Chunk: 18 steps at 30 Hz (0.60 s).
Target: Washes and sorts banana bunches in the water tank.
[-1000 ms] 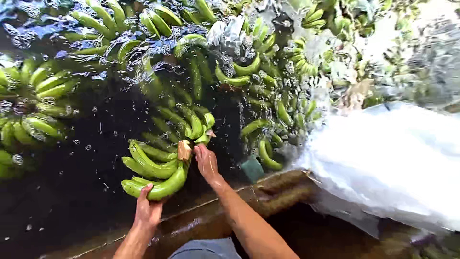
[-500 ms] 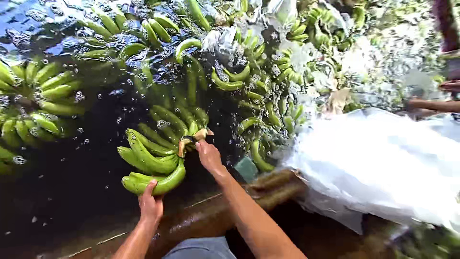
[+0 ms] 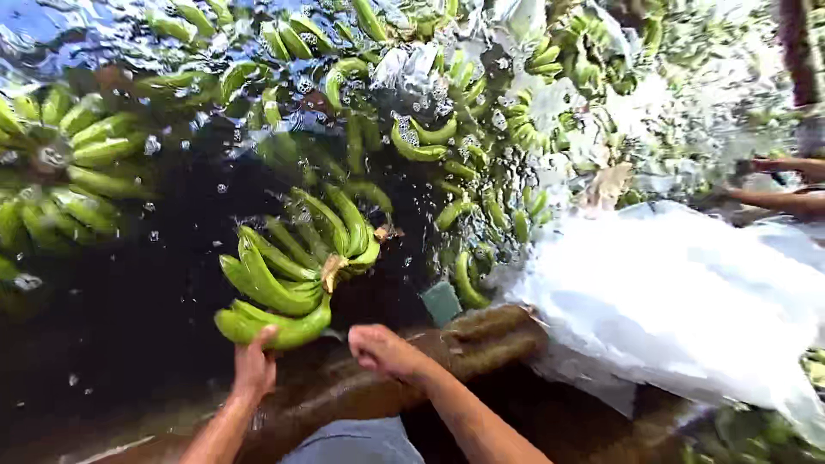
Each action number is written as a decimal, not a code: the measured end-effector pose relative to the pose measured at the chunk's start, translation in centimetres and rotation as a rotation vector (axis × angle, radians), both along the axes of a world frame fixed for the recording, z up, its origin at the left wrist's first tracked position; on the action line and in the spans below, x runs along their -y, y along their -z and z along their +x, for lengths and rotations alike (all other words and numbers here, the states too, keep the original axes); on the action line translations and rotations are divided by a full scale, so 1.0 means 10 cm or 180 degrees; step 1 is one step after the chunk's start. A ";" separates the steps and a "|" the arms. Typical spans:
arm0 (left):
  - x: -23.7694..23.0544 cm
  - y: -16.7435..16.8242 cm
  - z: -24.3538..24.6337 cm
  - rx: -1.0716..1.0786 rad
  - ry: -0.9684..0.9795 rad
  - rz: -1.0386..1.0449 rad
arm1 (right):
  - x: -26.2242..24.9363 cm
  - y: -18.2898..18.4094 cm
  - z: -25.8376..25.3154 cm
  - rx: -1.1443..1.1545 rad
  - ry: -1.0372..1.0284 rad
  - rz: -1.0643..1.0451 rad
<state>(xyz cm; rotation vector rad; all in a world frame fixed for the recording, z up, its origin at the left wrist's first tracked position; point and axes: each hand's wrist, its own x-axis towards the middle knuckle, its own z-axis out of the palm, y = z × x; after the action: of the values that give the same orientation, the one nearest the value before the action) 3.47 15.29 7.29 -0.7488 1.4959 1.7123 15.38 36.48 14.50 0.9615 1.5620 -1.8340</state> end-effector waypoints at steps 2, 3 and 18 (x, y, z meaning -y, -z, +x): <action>0.18 0.12 -0.21 -0.0081 0.0208 -0.0237 | -0.04 0.10 0.12 0.0161 0.0055 -0.0236; 0.16 0.19 -0.32 -0.0206 0.0135 -0.0448 | -0.05 0.25 0.10 0.0264 -0.0020 -0.0143; -0.15 0.79 -0.81 -0.0490 -0.0535 -0.1614 | 0.67 1.42 -0.51 0.0901 0.0265 -0.2093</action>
<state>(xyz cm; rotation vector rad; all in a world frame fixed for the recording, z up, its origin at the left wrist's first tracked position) -4.66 16.81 -0.60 -1.0436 2.0631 1.5471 10.31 29.73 0.25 0.9142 0.6804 -1.9674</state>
